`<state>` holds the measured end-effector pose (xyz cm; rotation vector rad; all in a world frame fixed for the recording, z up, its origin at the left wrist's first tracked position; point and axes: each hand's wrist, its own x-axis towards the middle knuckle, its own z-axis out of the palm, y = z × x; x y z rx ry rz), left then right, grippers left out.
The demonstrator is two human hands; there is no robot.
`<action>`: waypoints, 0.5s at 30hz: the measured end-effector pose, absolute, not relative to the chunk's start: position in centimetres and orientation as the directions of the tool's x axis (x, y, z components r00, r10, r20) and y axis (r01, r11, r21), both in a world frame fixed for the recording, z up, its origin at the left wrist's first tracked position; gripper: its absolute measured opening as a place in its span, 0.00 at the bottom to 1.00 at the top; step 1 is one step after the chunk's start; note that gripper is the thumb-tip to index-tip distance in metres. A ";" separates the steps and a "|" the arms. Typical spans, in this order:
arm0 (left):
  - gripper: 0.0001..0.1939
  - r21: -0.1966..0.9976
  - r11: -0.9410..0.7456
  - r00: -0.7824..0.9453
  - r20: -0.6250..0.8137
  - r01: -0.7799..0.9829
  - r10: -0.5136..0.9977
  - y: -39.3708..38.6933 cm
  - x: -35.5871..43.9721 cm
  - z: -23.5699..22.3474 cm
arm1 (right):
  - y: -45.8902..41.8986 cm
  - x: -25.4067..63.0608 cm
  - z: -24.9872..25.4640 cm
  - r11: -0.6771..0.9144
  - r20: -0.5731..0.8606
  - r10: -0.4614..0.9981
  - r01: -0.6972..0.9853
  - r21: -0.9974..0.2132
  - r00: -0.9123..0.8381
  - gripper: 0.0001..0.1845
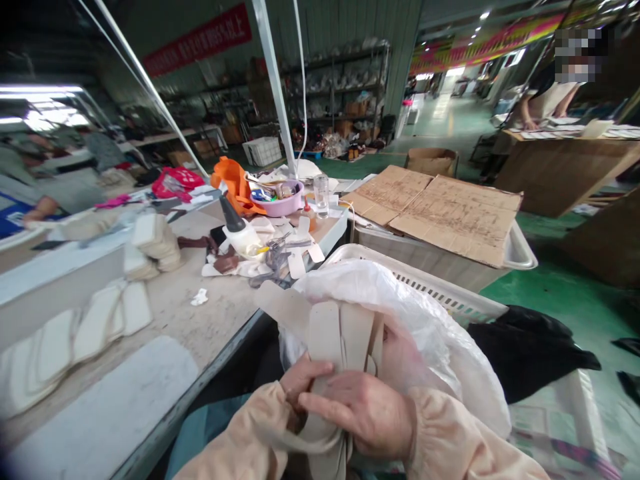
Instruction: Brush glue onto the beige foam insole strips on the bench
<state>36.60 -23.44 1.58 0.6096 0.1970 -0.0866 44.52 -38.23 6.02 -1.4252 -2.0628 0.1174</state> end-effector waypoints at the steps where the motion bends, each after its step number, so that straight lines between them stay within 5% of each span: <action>1: 0.25 0.547 0.828 0.972 -0.235 0.120 0.014 -23.8 36.4 1.9 | -37.7 43.9 6.6 0.412 0.405 0.878 0.833 -0.368 -0.255 0.23; 5: 0.23 0.550 0.820 0.963 -0.269 0.157 -0.004 -23.3 35.2 2.8 | -35.7 41.2 9.6 0.404 0.328 0.893 0.870 -0.282 -0.308 0.12; 9: 0.21 0.586 0.801 0.967 -0.253 0.119 0.041 -21.7 34.8 2.8 | -37.0 40.6 11.3 0.406 0.427 0.864 0.869 -0.281 -0.266 0.15; 10: 0.22 0.594 0.799 0.964 -0.257 0.096 0.075 -21.5 35.0 2.7 | -37.9 40.7 10.9 0.331 0.496 0.855 0.894 -0.302 -0.149 0.19; 12: 0.25 0.613 0.788 0.952 -0.270 0.057 0.141 -21.7 35.5 2.6 | -39.5 41.4 9.2 -0.081 0.559 0.732 0.864 -0.497 0.390 0.32; 15: 0.26 0.650 0.759 0.950 -0.258 0.037 0.176 -22.8 36.3 3.1 | -40.5 42.2 5.8 -0.386 0.303 0.526 0.541 -0.748 0.794 0.50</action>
